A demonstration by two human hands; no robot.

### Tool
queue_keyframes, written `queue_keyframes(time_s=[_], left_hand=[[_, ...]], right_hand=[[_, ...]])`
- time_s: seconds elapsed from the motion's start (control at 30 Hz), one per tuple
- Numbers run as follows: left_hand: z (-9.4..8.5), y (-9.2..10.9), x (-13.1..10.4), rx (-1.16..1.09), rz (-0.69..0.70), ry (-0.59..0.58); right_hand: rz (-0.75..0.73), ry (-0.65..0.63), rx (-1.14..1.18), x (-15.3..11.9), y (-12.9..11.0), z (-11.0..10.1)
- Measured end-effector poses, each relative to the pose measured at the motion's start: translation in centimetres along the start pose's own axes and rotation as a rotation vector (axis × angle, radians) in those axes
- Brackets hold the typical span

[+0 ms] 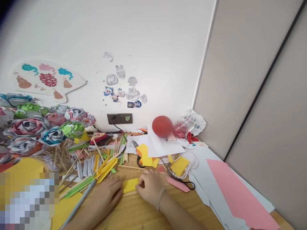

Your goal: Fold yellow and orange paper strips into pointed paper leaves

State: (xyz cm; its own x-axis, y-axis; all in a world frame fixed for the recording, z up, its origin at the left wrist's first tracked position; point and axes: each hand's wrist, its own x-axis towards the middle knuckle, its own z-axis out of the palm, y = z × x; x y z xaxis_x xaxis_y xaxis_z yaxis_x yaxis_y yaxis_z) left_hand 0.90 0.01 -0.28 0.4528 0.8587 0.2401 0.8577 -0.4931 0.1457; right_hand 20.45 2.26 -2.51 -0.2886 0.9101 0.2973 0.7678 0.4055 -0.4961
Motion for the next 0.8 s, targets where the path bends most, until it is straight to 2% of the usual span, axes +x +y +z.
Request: queue_keyframes(time_s=[0.33, 0.4, 0.53, 0.63, 0.7, 0.8], left_hand=[[0.6, 0.4, 0.4, 0.116, -0.152, -0.067], [0.6, 0.3, 0.4, 0.105, -0.154, -0.068], [0.7, 0.2, 0.4, 0.095, -0.15, -0.074], [0.6, 0.3, 0.4, 0.101, -0.158, -0.082], [0.5, 0.4, 0.4, 0.101, -0.155, -0.078], [0.4, 0.4, 0.3, 0.098, -0.148, -0.075]], right_hand=[[0.071, 0.072, -0.075, -0.3, -0.4, 0.2], [-0.038, 0.073, -0.107, -0.4, -0.6, 0.3], [-0.352, -0.014, -0.262, -0.4, -0.9, 0.6], [-0.493, -0.046, -0.331, -0.6, -0.7, 0.0], [-0.531, -0.088, -0.339, -0.6, -0.2, -0.9], [-0.474, -0.121, -0.31, -0.7, 0.8, -2.4]])
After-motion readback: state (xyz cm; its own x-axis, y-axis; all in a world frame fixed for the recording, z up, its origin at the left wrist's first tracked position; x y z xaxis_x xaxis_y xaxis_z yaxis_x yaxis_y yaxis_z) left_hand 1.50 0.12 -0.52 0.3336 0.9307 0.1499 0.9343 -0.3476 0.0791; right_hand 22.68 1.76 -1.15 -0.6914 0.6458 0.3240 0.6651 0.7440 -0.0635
